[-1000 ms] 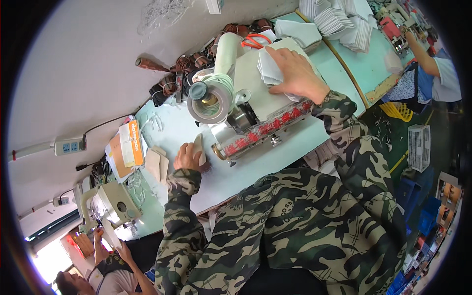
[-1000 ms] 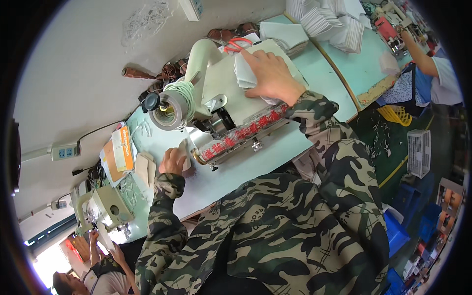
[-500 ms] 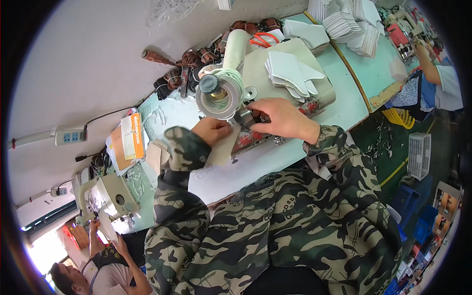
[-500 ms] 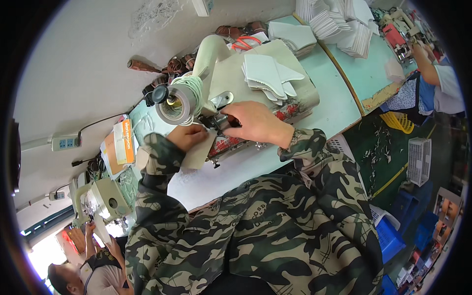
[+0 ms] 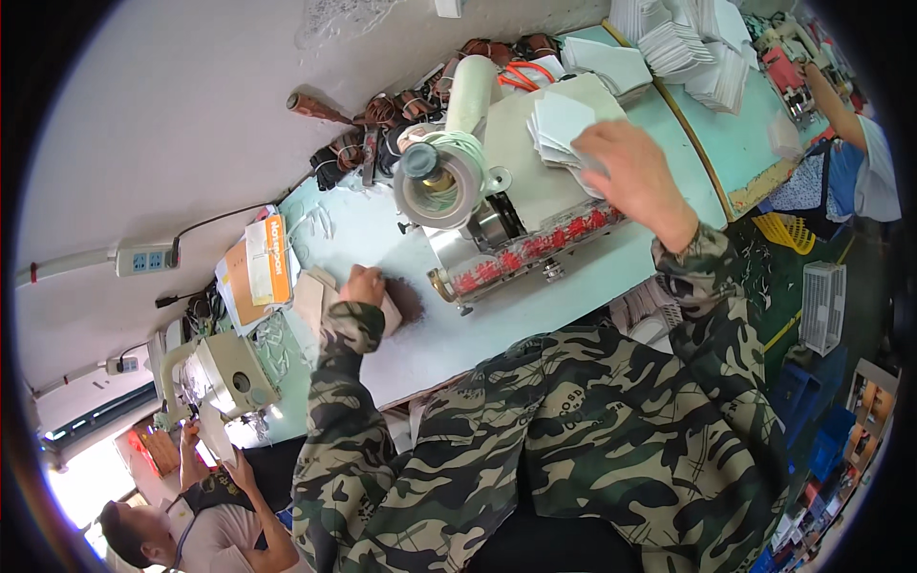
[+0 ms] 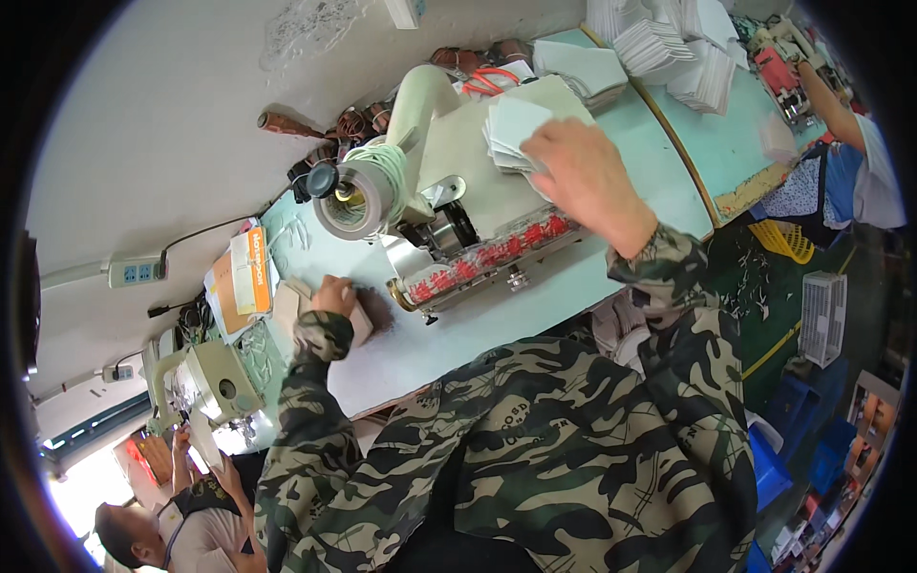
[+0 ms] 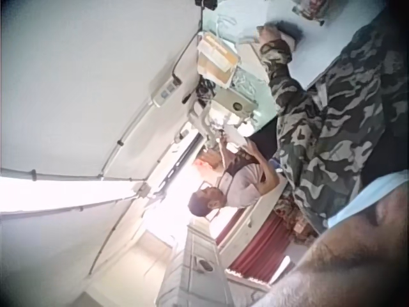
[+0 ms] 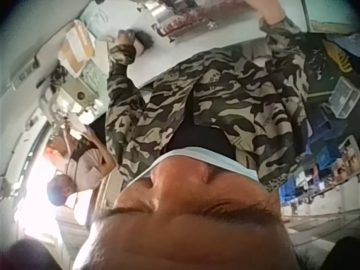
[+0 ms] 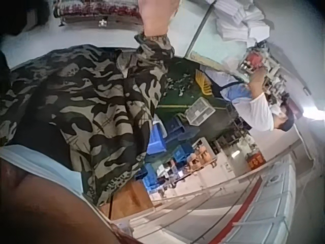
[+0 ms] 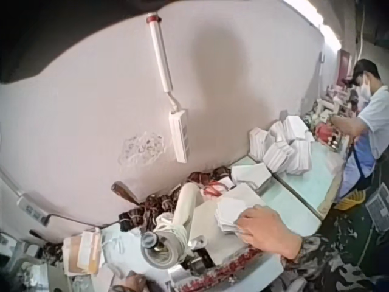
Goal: The worker is using an industrial skiving machine to shave or thin the edges of white shoe components in preparation for assembly.
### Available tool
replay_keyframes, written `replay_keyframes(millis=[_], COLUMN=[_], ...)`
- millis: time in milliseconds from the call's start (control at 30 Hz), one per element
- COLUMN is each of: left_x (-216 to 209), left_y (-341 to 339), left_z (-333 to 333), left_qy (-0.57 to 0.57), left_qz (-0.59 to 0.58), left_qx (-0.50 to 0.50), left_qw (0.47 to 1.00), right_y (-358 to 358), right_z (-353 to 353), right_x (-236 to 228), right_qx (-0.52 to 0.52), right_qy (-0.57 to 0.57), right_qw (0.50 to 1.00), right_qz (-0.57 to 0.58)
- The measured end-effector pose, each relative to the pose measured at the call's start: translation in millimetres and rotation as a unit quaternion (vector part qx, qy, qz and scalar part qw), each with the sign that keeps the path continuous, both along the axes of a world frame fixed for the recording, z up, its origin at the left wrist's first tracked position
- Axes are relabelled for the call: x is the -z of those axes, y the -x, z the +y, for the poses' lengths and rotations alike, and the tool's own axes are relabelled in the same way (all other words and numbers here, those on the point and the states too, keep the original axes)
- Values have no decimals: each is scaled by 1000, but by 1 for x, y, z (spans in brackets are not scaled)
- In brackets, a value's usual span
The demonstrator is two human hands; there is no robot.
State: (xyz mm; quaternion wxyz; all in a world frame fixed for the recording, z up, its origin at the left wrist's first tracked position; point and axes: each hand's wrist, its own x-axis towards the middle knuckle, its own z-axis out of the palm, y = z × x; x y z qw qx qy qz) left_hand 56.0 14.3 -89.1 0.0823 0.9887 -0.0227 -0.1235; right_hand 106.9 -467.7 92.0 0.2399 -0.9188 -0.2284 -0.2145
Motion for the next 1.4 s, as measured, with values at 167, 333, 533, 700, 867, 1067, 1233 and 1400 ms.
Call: replay_keyframes(millis=[167,333,533,700,867,1067,1233,1400], left_x=[-27,-15,-3,-9,-65,-144,-131,-129], left_y=[37,45,27,13,3,-21,-43,-49], left_z=[-17,-5,-23,-32,-47,-121,-127,-134], left_qy=[47,79,151,137,244,423,342,306], left_qz=[-90,-49,-36,71,83,222,184,237], left_qx=[-124,-99,-71,-92,-55,54,56,24], left_qw=[987,991,985,984,965,877,920,922], right_y=[18,23,27,31,33,34,28,27], right_z=[27,49,56,60,56,67,68,68], right_x=[8,6,14,22,29,34,40,42], right_qx=[-34,-98,-131,-140,-138,-161,-158,-142], right_qy=[-100,-177,-207,-233,-243,-226,-200,-208], right_qw=[986,951,930,920,915,909,921,917], right_qz=[131,236,274,282,290,311,296,311])
